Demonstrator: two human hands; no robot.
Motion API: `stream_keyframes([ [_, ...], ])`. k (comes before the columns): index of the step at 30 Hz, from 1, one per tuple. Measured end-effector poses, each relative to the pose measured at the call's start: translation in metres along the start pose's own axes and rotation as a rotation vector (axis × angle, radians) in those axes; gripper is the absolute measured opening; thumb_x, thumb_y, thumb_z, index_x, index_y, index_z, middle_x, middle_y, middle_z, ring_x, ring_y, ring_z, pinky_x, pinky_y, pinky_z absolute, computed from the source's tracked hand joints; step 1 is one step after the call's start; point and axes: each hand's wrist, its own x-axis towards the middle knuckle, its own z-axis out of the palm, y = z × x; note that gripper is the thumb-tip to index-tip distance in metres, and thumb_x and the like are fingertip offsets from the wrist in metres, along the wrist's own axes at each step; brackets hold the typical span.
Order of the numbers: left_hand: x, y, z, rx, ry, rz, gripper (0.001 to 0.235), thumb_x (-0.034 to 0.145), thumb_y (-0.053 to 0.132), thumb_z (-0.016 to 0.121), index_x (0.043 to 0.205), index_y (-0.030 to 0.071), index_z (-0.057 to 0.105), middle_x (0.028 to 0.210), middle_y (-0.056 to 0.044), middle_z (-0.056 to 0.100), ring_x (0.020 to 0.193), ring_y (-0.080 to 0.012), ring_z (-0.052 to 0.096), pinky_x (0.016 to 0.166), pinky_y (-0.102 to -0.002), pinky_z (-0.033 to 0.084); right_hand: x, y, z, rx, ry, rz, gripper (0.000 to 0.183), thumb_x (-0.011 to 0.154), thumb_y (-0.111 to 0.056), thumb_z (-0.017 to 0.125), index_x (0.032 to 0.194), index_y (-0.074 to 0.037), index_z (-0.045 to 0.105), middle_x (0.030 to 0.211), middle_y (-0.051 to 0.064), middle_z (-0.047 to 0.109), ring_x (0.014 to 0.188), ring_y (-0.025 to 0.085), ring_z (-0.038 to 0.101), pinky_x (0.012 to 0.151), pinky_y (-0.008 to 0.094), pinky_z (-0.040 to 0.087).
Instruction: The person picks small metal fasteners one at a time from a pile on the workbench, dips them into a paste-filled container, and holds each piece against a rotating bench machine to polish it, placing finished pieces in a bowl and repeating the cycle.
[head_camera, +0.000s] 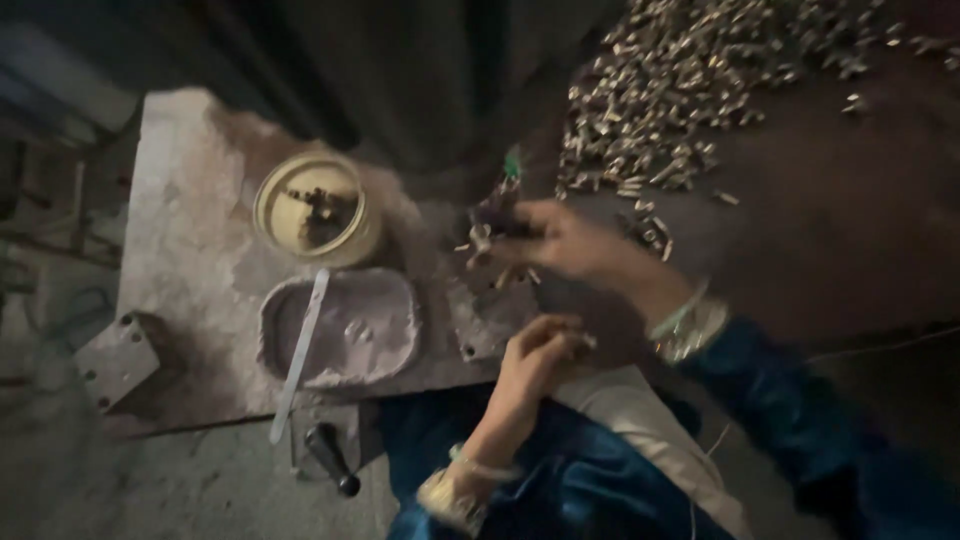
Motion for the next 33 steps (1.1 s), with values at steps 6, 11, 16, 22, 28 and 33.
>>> stream_keyframes([
  [6, -0.065, 0.109, 0.052, 0.472, 0.131, 0.097, 0.025, 0.098, 0.014, 0.066, 0.118, 0.001, 0.072, 0.104, -0.009, 0.072, 0.091, -0.0193, 0.072, 0.077, -0.033, 0.061, 0.006, -0.028, -0.018, 0.062, -0.358, 0.043, 0.032, 0.097, -0.017, 0.067, 0.125, -0.003, 0.069, 0.114, 0.01, 0.078, 0.091, 0.019, 0.075, 0.082, 0.033, 0.063],
  [11, -0.026, 0.058, -0.008, 1.572, 0.169, 1.199, 0.042, 0.086, 0.008, 0.068, 0.128, 0.008, 0.065, 0.115, -0.009, 0.068, 0.111, -0.0289, 0.066, 0.094, -0.041, 0.058, 0.008, -0.012, -0.018, -0.098, -0.264, -0.069, 0.034, 0.097, -0.017, 0.07, 0.128, -0.003, 0.07, 0.116, 0.009, 0.077, 0.103, 0.015, 0.072, 0.091, 0.031, 0.059],
  [16, -0.041, 0.077, 0.012, 1.584, 0.205, 0.808, 0.048, 0.081, 0.001, 0.067, 0.128, 0.005, 0.066, 0.115, -0.014, 0.065, 0.107, -0.0298, 0.065, 0.085, -0.037, 0.059, 0.008, -0.014, -0.016, 0.007, -0.279, -0.027, 0.033, 0.096, -0.016, 0.069, 0.127, -0.004, 0.069, 0.117, 0.008, 0.076, 0.096, 0.017, 0.073, 0.088, 0.033, 0.061],
  [22, 0.0, 0.054, 0.01, 1.719, 0.231, 0.701, 0.039, 0.079, 0.0, 0.067, 0.118, 0.002, 0.067, 0.109, -0.013, 0.065, 0.098, -0.0304, 0.063, 0.072, -0.037, 0.058, 0.001, -0.031, -0.014, 0.063, -0.278, 0.015, 0.032, 0.097, -0.015, 0.067, 0.127, -0.004, 0.069, 0.116, 0.009, 0.076, 0.094, 0.017, 0.074, 0.084, 0.034, 0.063],
  [28, 0.103, -0.007, 0.075, 1.853, 0.869, 0.485, 0.031, 0.092, 0.011, 0.057, 0.12, 0.01, 0.069, 0.119, -0.014, 0.069, 0.104, -0.0307, 0.066, 0.085, -0.038, 0.055, -0.021, -0.001, 0.04, 0.139, 0.094, 0.038, 0.028, 0.098, -0.014, 0.067, 0.124, -0.003, 0.07, 0.114, 0.008, 0.078, 0.094, 0.017, 0.074, 0.083, 0.031, 0.063],
  [33, 0.046, -0.045, -0.008, 1.609, 0.519, 0.56, 0.037, 0.084, 0.005, 0.056, 0.119, 0.006, 0.068, 0.12, -0.016, 0.067, 0.107, -0.0347, 0.065, 0.083, -0.038, 0.056, -0.027, 0.017, 0.055, 0.221, 0.384, -0.088, 0.025, 0.099, -0.011, 0.068, 0.122, -0.003, 0.071, 0.112, 0.005, 0.075, 0.096, 0.014, 0.07, 0.08, 0.029, 0.059],
])
